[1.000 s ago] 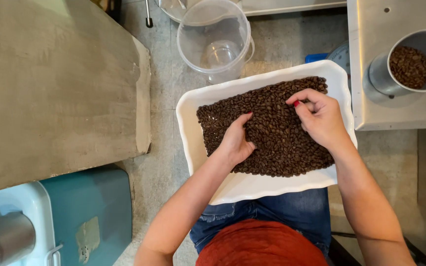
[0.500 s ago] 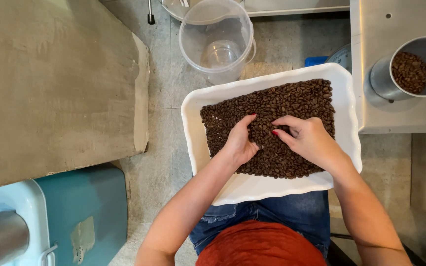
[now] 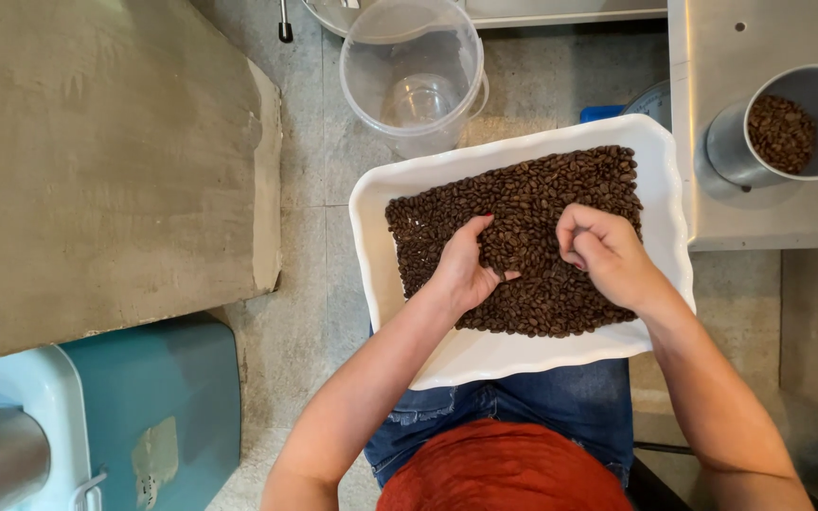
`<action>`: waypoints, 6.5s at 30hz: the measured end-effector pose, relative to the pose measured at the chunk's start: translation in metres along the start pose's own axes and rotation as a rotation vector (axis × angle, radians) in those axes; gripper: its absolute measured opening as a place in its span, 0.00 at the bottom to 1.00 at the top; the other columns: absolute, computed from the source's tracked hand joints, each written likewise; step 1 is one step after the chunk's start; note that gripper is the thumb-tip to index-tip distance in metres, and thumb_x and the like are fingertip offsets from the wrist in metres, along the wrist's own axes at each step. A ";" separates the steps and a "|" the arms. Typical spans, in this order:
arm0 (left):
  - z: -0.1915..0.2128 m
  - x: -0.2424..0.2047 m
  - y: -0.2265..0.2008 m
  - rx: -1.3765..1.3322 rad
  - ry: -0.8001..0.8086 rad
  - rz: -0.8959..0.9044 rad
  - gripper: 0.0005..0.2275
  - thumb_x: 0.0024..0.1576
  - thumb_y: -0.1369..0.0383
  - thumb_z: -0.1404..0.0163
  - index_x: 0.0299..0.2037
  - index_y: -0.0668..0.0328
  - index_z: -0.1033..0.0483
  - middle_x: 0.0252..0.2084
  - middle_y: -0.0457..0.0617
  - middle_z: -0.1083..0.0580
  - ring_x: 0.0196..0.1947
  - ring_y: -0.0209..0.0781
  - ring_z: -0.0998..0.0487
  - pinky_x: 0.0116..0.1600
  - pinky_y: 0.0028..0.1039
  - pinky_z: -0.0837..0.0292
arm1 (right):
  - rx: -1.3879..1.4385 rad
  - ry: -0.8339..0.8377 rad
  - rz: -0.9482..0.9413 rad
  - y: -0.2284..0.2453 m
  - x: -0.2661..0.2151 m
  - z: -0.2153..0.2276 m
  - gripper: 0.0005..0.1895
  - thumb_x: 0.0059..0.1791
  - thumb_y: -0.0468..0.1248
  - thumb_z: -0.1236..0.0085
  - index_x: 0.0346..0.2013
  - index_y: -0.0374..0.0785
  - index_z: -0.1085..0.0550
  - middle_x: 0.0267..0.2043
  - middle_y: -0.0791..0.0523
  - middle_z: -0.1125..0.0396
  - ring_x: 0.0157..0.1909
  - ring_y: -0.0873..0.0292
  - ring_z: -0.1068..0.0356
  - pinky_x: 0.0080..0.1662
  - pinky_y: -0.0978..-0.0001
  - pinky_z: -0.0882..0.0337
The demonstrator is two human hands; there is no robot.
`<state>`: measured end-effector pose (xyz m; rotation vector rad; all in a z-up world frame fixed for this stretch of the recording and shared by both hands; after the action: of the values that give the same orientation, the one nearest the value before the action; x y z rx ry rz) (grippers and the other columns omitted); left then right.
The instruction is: The person sorts roasted coffee beans by hand, picking up handfuls of beans from a tray and placing them into a container, then shifting the remaining beans in the tray to continue the process.
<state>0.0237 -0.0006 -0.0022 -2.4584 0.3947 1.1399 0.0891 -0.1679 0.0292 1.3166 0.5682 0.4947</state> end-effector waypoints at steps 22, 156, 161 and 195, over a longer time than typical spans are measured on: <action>0.015 0.002 0.002 0.859 0.106 -0.241 0.29 0.70 0.58 0.61 0.72 0.78 0.50 0.71 0.72 0.45 0.71 0.69 0.43 0.70 0.56 0.44 | -0.164 0.003 0.007 0.009 -0.012 -0.010 0.08 0.56 0.34 0.54 0.34 0.39 0.28 0.07 0.58 0.44 0.14 0.65 0.47 0.21 0.76 0.42; -0.014 -0.035 -0.080 0.451 -0.206 0.005 0.36 0.65 0.59 0.55 0.75 0.68 0.63 0.77 0.68 0.66 0.77 0.67 0.74 0.73 0.63 0.77 | -0.890 0.298 0.022 0.006 0.069 -0.052 0.17 0.52 0.30 0.47 0.56 0.35 0.25 0.46 0.45 0.25 0.48 0.48 0.23 0.50 0.57 0.24; -0.009 -0.031 -0.079 0.459 -0.187 0.014 0.35 0.65 0.59 0.56 0.75 0.69 0.63 0.77 0.69 0.66 0.77 0.67 0.74 0.73 0.63 0.77 | -0.998 0.330 0.255 0.021 0.032 -0.056 0.14 0.50 0.36 0.44 0.50 0.40 0.25 0.39 0.52 0.28 0.43 0.49 0.26 0.39 0.60 0.24; -0.008 -0.028 -0.079 0.475 -0.186 0.026 0.37 0.65 0.58 0.55 0.76 0.68 0.64 0.77 0.67 0.68 0.77 0.65 0.75 0.73 0.61 0.77 | -0.187 0.168 -0.055 0.005 0.076 -0.038 0.10 0.54 0.25 0.54 0.43 0.38 0.26 0.25 0.58 0.33 0.29 0.62 0.35 0.37 0.70 0.32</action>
<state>0.0438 0.0679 0.0431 -1.9274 0.5676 1.1208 0.1229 -0.0904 0.0205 1.0858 0.6787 0.6019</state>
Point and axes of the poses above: each hand's wrist, its own x-axis towards the middle knuckle, its own z-axis out of the back of the hand, y = z × x, the point moved 3 cm from there along x, towards the middle knuckle
